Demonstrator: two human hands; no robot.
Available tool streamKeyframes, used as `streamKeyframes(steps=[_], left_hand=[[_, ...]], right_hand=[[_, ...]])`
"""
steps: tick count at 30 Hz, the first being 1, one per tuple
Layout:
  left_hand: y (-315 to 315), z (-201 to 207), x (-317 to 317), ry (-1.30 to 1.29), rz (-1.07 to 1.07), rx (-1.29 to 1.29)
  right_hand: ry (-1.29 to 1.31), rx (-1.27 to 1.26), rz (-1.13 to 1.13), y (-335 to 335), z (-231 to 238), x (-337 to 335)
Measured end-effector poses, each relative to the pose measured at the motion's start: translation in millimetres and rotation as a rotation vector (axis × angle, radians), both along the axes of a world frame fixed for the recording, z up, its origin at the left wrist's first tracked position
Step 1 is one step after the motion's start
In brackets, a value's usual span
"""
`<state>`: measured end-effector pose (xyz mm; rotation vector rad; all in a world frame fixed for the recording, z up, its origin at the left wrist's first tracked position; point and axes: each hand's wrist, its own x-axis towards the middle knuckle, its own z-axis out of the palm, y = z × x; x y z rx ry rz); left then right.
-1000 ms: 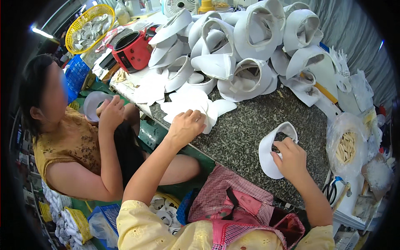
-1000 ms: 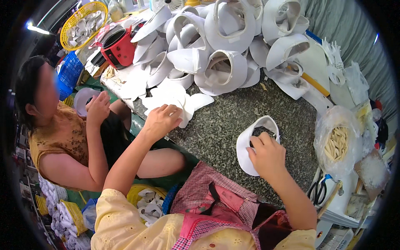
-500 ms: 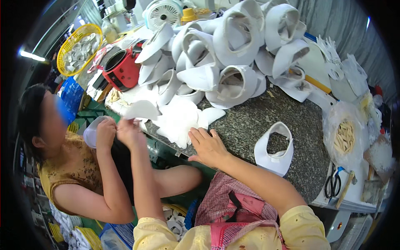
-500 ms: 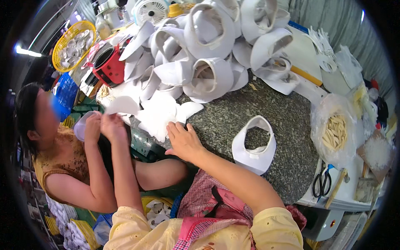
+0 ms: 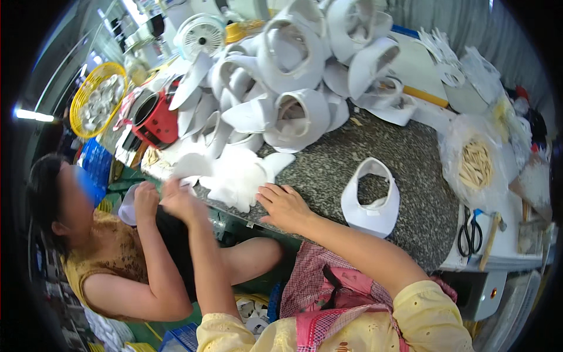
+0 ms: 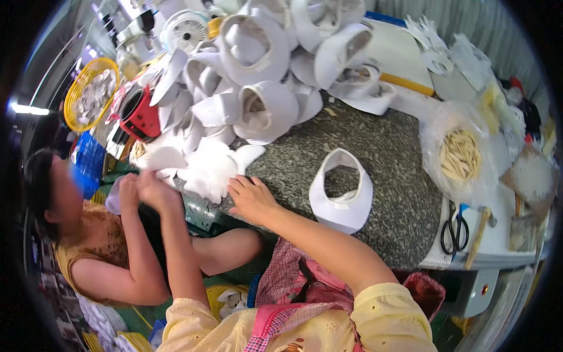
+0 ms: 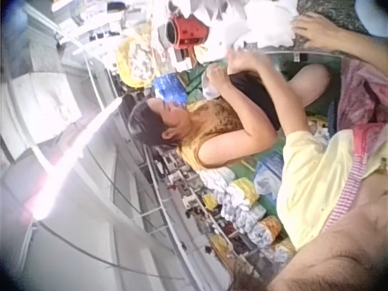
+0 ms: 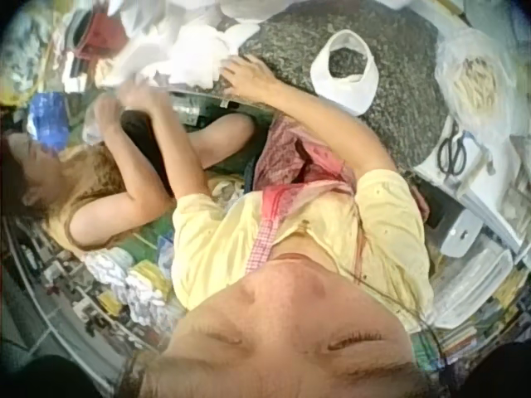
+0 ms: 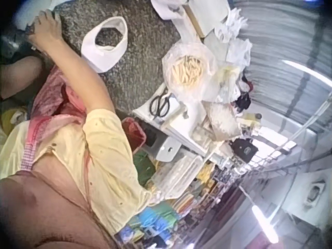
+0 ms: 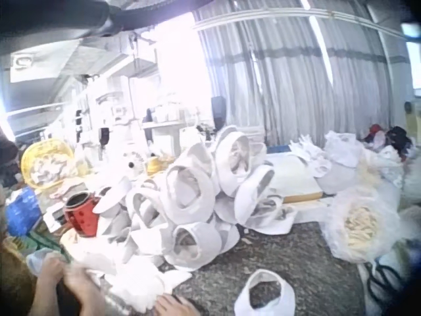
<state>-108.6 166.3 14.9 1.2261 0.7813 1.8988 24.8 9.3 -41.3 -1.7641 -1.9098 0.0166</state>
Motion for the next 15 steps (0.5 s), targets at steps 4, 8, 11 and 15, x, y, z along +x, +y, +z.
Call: streamKeyframes(steps=[4, 8, 11, 15], left_hand=[[-54.8, 50.3, -3.8, 0.296, 0.032, 0.266], [-142.9, 14.1, 3.6, 0.578, -0.71, 0.015], [-172.0, -2.2, 16.4, 0.621, -1.46, -0.127], [-209.2, -5.7, 45.9, 0.936, -1.37, 0.116]], right_hand=[[0.395, 0.048, 0.006, -8.9, 10.0, 16.0], [1.885, -0.208, 0.21, -94.0, 48.7, 32.4], [1.656, -0.162, -0.211, -162.5, 58.9, 49.6], [1.476, -0.111, -0.266, -230.1, 44.3, 57.9]])
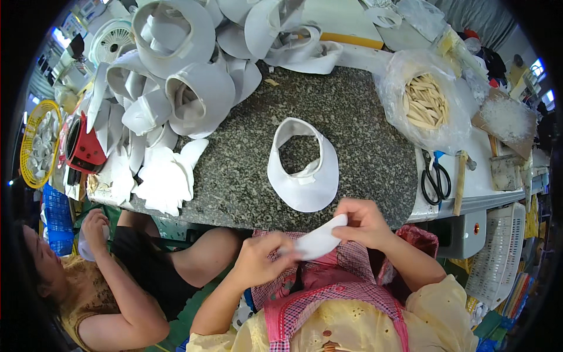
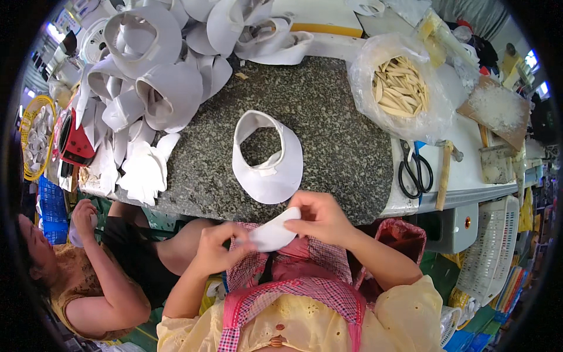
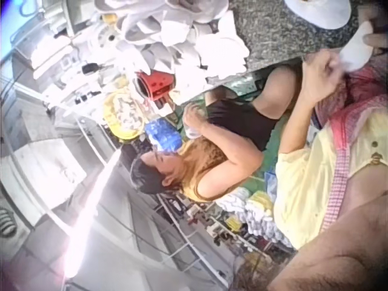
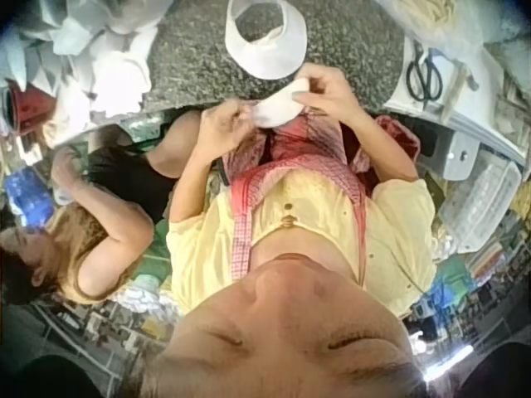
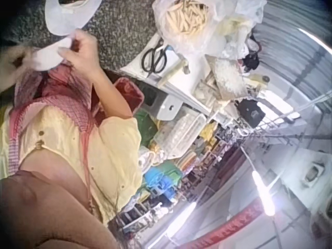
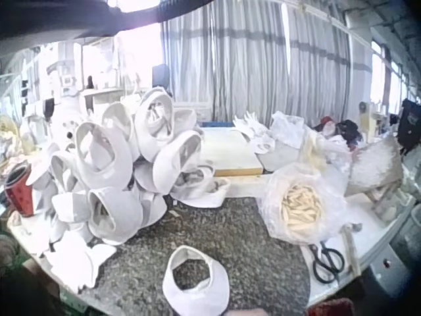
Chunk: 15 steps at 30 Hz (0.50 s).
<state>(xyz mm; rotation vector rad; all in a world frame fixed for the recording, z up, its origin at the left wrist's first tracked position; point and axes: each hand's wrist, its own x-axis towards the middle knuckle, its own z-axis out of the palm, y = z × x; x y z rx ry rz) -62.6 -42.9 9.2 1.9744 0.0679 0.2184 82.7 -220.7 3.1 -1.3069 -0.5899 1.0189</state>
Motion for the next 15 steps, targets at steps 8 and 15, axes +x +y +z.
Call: streamKeyframes(steps=[8, 15], left_hand=[[5.3, -17.0, 67.7, 0.119, 0.34, -0.395], [7.4, -29.0, 63.1, 0.176, 0.409, -0.287]], right_hand=[[-0.69, -0.111, -0.284, 17.6, -15.3, 56.8], [-0.645, -0.394, -0.091, 26.9, -18.5, 62.3]])
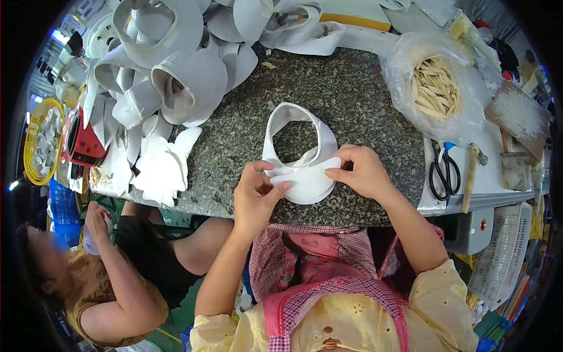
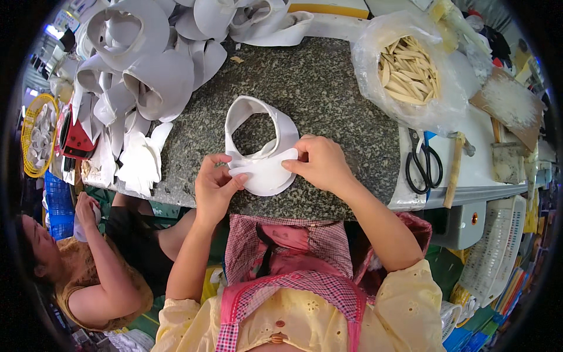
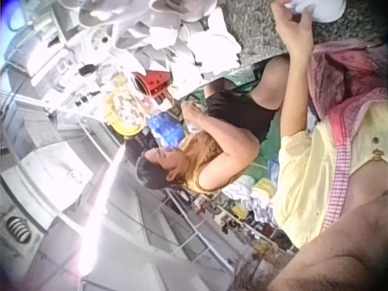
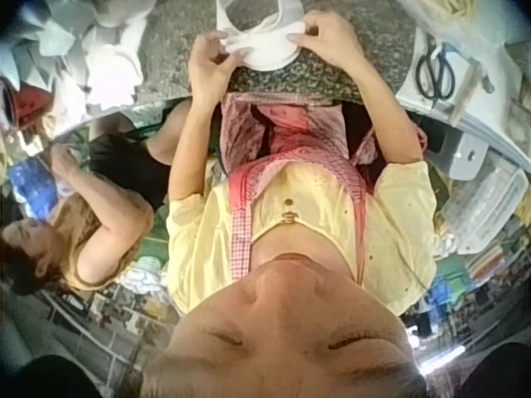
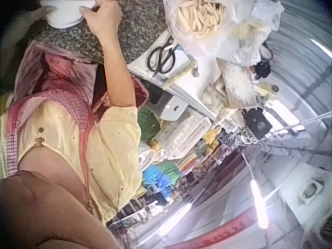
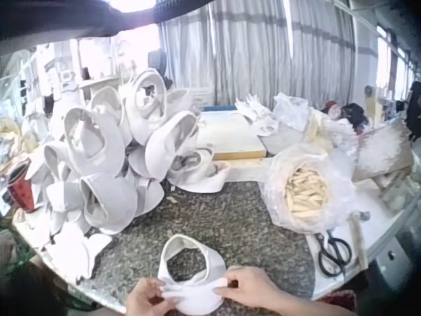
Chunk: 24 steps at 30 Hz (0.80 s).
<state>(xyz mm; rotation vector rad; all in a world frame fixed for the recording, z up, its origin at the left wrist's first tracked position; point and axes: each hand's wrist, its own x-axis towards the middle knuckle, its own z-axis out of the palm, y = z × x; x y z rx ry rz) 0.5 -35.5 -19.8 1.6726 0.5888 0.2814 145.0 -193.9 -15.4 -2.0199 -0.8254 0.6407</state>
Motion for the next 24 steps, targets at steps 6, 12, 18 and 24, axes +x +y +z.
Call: streamKeyframes(steps=[6, 12, 18, 24], left_hand=[[1.7, -4.7, -0.4, 0.01, 0.003, 0.006], [-1.5, 5.1, 0.9, 0.099, -0.021, 0.224], [-2.8, 8.2, -5.1, 0.133, -0.129, 1.089], [9.1, 1.9, -23.7, -0.078, -0.464, 1.182]], right_hand=[[-0.026, -0.008, 0.009, 1.6, -2.5, 2.0], [-0.109, -0.029, 0.001, 4.0, 0.3, -3.8], [-0.416, -0.106, 0.063, 8.7, -2.1, -5.5], [-0.903, -0.03, 0.038, 0.6, 6.2, -8.8]])
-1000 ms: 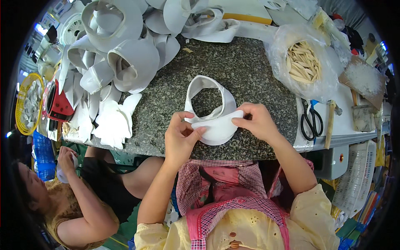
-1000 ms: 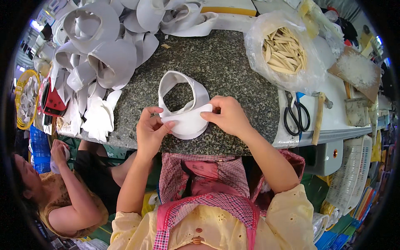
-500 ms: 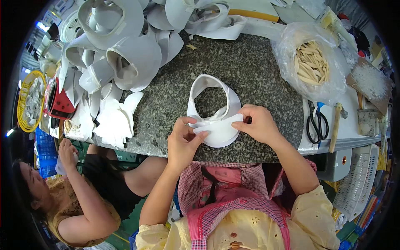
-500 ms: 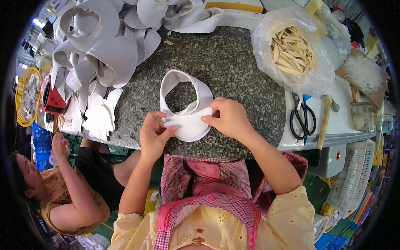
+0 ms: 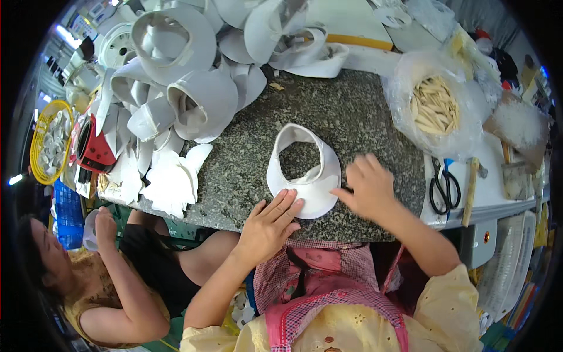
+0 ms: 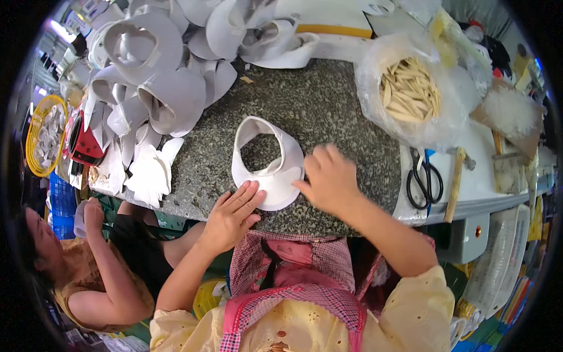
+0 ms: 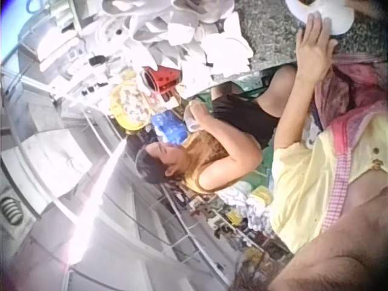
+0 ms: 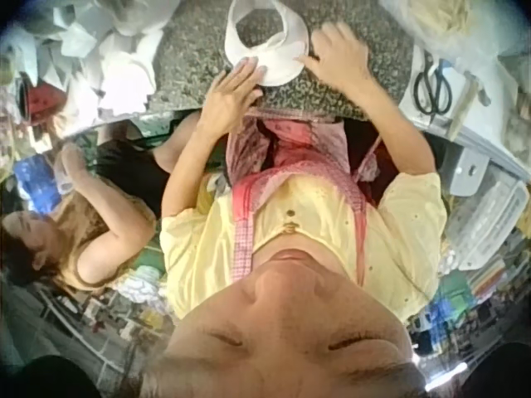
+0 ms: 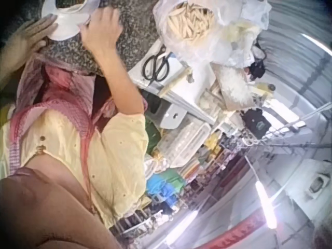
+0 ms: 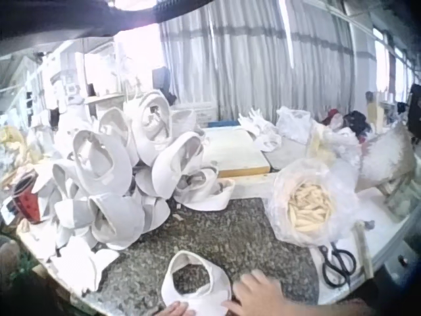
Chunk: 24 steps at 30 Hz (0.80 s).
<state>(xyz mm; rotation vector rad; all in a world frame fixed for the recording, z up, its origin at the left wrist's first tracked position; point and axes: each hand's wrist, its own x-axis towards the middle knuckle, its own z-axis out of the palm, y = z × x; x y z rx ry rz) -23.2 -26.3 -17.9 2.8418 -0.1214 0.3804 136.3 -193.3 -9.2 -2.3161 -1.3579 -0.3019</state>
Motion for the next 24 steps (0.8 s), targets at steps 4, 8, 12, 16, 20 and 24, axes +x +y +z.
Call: streamKeyframes(steps=[4, 8, 12, 16, 20, 24], left_hand=[[5.0, 2.9, 15.5, -0.004, 0.027, -0.388], [-6.4, 16.4, 48.8, -0.148, -0.014, -0.009], [-25.5, 32.6, 43.6, -0.299, 0.024, 0.051], [-33.4, 40.8, 38.4, -0.493, -0.047, 0.155], [-23.2, 42.6, 34.3, -0.468, 0.001, 0.283], [-24.9, 57.3, 29.1, -0.115, -0.024, 0.167]], right_hand=[[-0.039, 0.037, 0.214, -16.0, -9.0, -23.6], [0.545, 0.235, 0.275, -25.8, -19.6, 12.1], [1.42, 0.519, 0.31, -17.5, -13.7, 7.1], [1.154, 0.752, 0.455, -4.9, 11.7, 4.8], [0.503, 0.814, 0.599, -1.3, 27.6, 6.7], [0.755, 0.888, 0.55, -3.9, 30.1, -7.5]])
